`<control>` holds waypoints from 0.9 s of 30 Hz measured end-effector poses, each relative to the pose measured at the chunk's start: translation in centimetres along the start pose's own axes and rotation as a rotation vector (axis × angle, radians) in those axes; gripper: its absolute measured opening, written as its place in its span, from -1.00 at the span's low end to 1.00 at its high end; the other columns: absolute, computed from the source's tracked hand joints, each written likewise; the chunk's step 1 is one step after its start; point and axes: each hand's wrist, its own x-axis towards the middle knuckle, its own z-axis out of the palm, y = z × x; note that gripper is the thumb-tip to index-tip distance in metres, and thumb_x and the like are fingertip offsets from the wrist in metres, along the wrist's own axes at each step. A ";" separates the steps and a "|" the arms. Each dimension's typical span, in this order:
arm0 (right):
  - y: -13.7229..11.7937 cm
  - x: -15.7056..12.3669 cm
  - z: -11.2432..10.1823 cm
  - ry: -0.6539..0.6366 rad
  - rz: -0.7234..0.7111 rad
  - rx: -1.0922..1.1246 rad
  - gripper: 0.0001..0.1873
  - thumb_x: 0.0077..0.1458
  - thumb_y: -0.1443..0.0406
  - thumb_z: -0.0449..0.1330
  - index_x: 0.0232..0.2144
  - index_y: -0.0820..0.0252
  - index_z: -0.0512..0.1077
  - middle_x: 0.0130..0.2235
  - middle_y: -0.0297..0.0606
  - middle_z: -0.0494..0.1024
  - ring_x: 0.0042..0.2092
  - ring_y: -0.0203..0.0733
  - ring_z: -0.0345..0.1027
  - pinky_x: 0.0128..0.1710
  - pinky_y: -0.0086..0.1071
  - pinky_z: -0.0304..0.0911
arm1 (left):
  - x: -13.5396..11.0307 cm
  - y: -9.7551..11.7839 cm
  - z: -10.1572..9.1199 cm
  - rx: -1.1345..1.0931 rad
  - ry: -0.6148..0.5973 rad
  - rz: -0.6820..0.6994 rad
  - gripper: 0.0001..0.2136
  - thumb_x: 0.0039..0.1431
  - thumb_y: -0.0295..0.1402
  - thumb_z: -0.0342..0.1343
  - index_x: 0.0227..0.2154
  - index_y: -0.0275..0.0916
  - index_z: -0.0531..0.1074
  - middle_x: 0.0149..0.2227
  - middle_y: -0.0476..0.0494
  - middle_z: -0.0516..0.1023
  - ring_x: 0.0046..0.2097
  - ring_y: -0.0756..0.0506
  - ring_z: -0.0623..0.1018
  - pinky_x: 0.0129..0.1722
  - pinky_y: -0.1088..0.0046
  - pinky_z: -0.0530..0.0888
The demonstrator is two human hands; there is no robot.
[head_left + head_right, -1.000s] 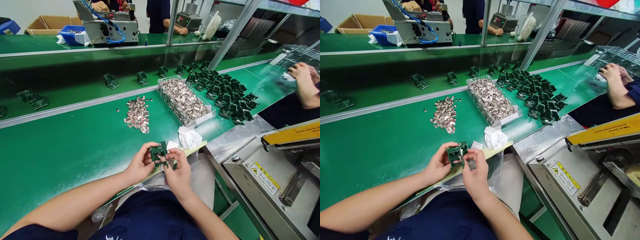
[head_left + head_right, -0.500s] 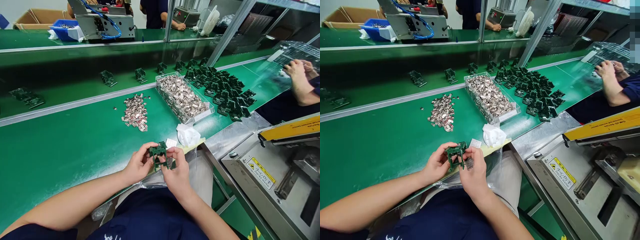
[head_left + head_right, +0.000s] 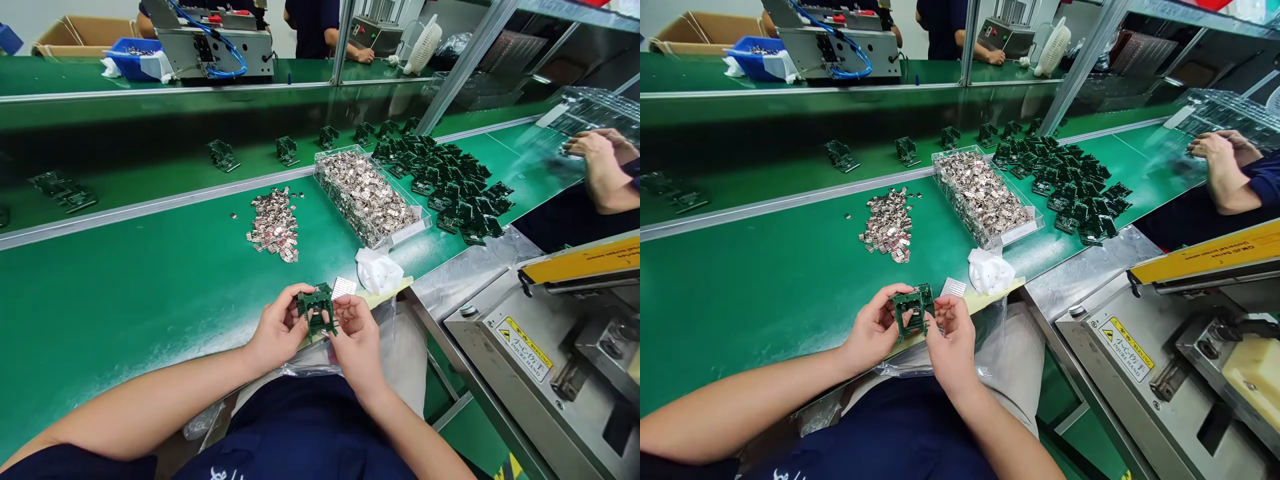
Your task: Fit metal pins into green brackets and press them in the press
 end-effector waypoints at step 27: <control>-0.4 -1.8 -4.0 0.142 -0.033 0.108 -0.76 0.04 0.19 0.32 -0.33 0.15 0.35 -0.37 -0.36 0.41 -0.35 -0.30 0.30 -0.32 -0.44 0.27 | 0.7 1.9 3.3 -0.060 -0.049 -0.010 -0.72 0.17 -0.32 0.16 -0.08 -0.21 0.31 -0.20 -0.11 0.44 -0.28 0.00 0.46 -0.33 0.53 0.51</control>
